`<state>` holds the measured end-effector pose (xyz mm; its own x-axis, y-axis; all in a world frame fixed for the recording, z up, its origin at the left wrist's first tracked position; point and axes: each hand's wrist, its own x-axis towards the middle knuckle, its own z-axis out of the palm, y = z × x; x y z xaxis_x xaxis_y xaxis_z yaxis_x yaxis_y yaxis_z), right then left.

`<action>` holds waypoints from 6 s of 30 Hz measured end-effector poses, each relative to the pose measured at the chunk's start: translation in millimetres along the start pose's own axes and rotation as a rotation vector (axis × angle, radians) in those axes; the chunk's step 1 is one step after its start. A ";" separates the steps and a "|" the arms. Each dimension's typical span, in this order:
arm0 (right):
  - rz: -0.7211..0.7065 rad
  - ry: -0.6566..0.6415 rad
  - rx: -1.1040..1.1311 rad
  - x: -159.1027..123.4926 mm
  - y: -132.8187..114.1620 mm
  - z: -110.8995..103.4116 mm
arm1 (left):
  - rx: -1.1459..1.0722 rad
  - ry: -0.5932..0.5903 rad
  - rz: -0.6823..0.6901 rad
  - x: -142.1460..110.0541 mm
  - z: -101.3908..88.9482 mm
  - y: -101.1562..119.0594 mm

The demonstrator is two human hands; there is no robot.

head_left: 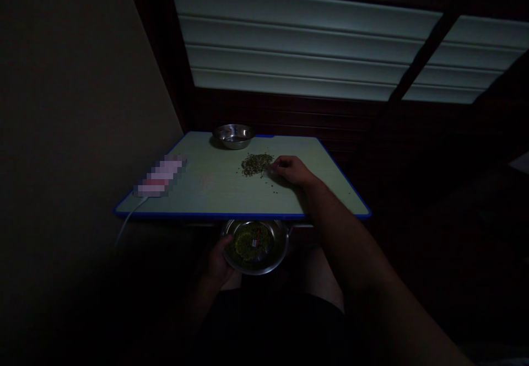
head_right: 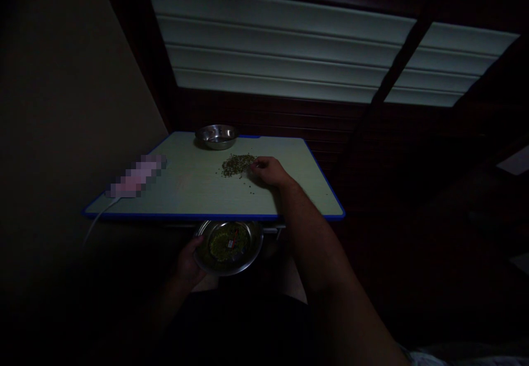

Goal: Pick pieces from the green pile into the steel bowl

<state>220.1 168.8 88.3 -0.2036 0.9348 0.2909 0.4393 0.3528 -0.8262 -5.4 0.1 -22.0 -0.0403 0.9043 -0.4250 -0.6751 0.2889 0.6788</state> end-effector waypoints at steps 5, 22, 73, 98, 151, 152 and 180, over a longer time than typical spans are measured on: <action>0.039 0.001 0.058 -1.0 -3.8 -0.3 | 0.006 0.005 -0.008 -0.6 1.2 0.4; 0.048 -0.023 0.057 -1.8 -4.3 -0.7 | 0.023 0.007 -0.015 -0.6 0.7 0.6; 0.082 0.018 0.128 -1.0 -4.3 2.1 | -0.018 0.032 -0.063 -4.3 4.3 3.6; 0.074 -0.082 0.138 -2.8 -7.5 1.1 | -0.014 0.035 -0.033 -4.5 4.1 3.1; 0.276 -0.398 0.054 -32.7 -48.0 16.3 | -0.118 -0.001 0.007 -5.7 13.2 2.6; 0.276 -0.404 0.059 -33.6 -49.2 18.2 | -0.124 0.004 0.005 -5.9 13.7 2.7; 0.279 -0.623 0.039 -48.3 -76.5 26.3 | -0.165 -0.032 0.018 -0.6 10.3 0.7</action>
<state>173.3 95.6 124.8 -0.5578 0.7889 -0.2580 0.5190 0.0889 -0.8501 1.7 3.0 -15.2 -0.0315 0.9192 -0.3925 -0.7861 0.2197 0.5777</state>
